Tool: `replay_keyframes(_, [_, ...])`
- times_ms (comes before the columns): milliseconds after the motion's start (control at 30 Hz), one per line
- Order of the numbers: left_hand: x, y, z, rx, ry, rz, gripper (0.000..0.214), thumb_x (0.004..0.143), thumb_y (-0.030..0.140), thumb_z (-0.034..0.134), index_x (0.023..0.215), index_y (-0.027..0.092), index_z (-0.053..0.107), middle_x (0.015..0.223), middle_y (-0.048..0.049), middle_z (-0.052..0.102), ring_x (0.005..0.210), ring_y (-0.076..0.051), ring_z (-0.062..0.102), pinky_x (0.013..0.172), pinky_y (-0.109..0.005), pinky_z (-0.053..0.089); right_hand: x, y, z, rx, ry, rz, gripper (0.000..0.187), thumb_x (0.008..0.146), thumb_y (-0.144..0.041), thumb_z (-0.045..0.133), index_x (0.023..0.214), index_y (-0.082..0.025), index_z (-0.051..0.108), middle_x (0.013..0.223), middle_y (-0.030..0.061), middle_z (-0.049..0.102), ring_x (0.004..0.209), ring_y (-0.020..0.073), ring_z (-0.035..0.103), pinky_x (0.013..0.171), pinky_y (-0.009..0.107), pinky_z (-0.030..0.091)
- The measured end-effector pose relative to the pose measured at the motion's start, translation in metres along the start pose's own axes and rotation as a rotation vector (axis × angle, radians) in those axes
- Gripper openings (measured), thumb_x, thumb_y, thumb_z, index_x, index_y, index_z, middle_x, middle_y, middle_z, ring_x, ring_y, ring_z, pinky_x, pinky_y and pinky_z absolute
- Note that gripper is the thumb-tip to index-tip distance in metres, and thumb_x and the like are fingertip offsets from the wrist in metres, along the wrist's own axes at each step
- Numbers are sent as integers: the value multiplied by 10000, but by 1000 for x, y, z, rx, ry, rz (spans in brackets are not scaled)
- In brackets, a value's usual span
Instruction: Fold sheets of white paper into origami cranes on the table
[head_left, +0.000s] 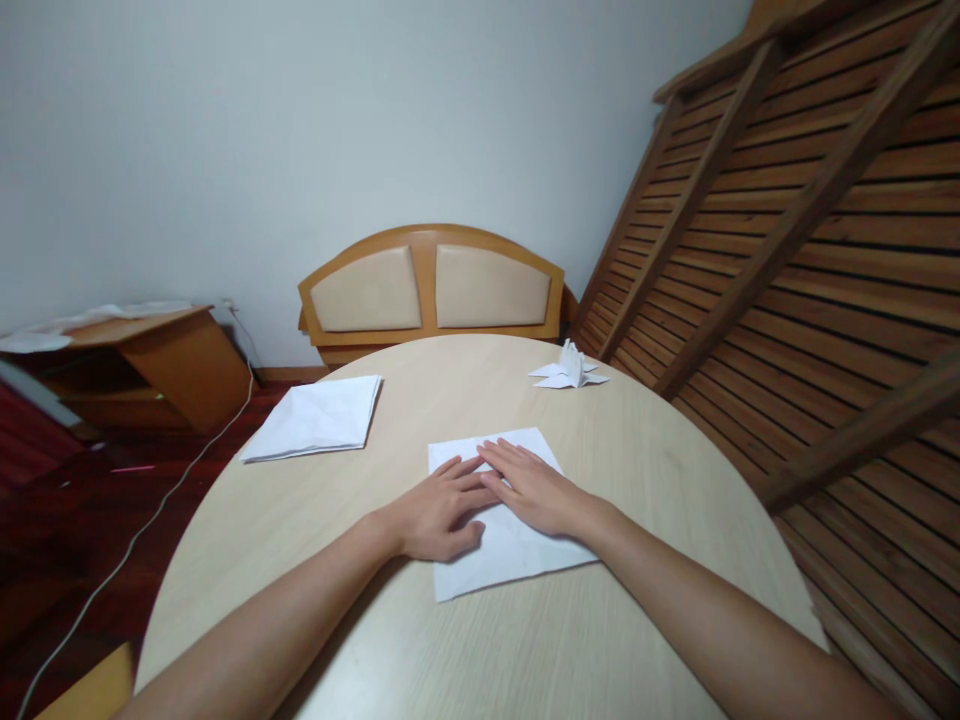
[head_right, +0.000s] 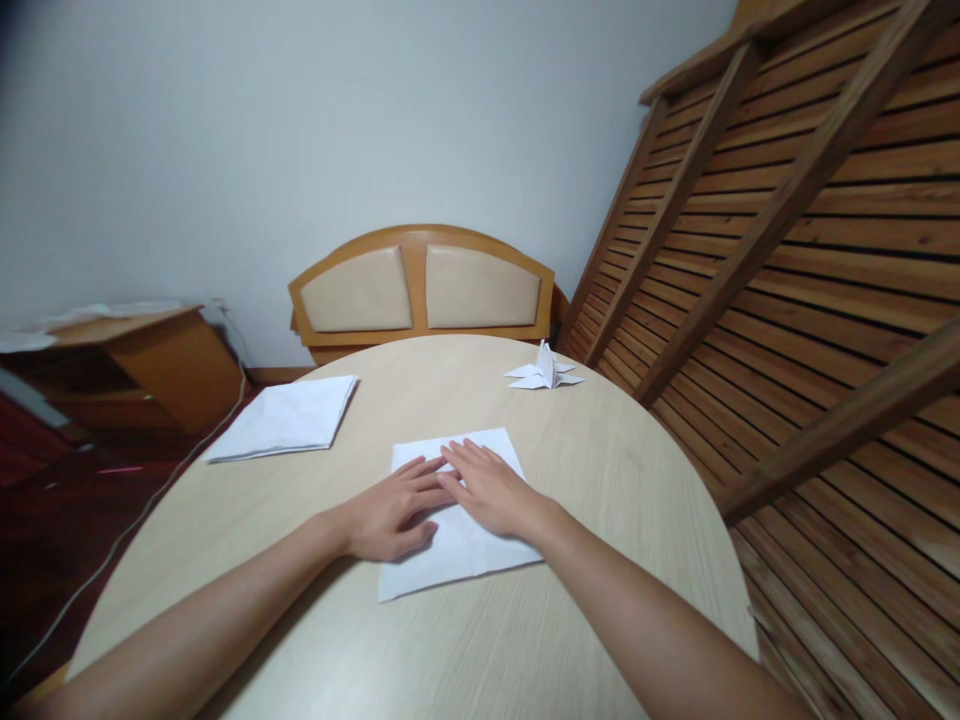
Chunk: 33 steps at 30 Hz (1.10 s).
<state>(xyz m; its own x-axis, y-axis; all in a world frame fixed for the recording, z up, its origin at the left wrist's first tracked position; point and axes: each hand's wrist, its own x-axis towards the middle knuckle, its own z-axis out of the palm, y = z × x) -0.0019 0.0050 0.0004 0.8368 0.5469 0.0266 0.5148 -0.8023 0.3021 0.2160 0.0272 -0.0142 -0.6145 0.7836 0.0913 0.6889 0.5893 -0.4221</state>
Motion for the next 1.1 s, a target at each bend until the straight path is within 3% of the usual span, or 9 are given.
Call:
replay_keyframes(100, [-1,-5,5,23,21,-117,597,992,475,430,1552,299,324,1645,-45,262,1531,-333,156,1221,-584,178,3,10,6,-16,-43,24,673,1033,-589,189,1574,-204,298,1646,44,255,1537,247,163,1252,477,138])
replay_keyframes(200, [-3,-18,11,85,51,-300,668,1006,579,337,1567,219,289,1653,-110,195,1532,-331,138,1217,-558,186,8,13,5,-72,-31,81,691,1018,-616,219,1575,-215,298,1650,58,238,1541,277,134,1246,512,120])
replay_keyframes(400, [-5,-36,11,231,185,-554,640,1004,519,369,1518,137,372,1606,-186,304,1508,-346,237,1205,-553,203,21,10,7,-152,-55,168,850,938,-730,316,1593,-193,243,1667,83,157,1539,356,63,1233,567,66])
replay_keyframes(500, [-2,-30,11,228,225,-446,609,1003,462,397,1531,161,353,1624,-148,285,1519,-308,219,1228,-515,184,23,9,10,-166,-8,178,895,904,-757,371,1591,-196,248,1668,83,162,1538,368,63,1229,574,72])
replay_keyframes(633, [0,-24,13,96,131,-301,614,1021,498,353,1551,189,324,1639,-128,239,1523,-279,209,1222,-483,231,19,12,6,-150,-13,125,810,936,-699,386,1579,-216,289,1660,74,204,1538,348,97,1231,562,95])
replay_keyframes(767, [-4,-31,13,85,88,-319,602,1029,500,332,1554,205,325,1637,-116,236,1523,-286,200,1220,-499,222,7,28,-8,-112,-73,31,769,954,-688,376,1572,-235,308,1653,75,227,1535,313,143,1239,510,140])
replay_keyframes(933, [-13,-43,8,129,118,-380,549,1032,447,330,1531,220,371,1619,-101,301,1511,-282,250,1213,-517,231,-5,50,-19,-130,-47,84,642,993,-608,378,1532,-261,401,1632,96,283,1522,305,212,1224,522,186])
replay_keyframes(1100, [-19,-47,5,169,154,-468,592,1016,432,375,1549,180,315,1604,-120,344,1502,-273,280,1226,-509,205,-6,40,-27,-163,18,8,481,1021,-459,400,1417,-242,565,1542,101,464,1484,273,323,1229,520,157])
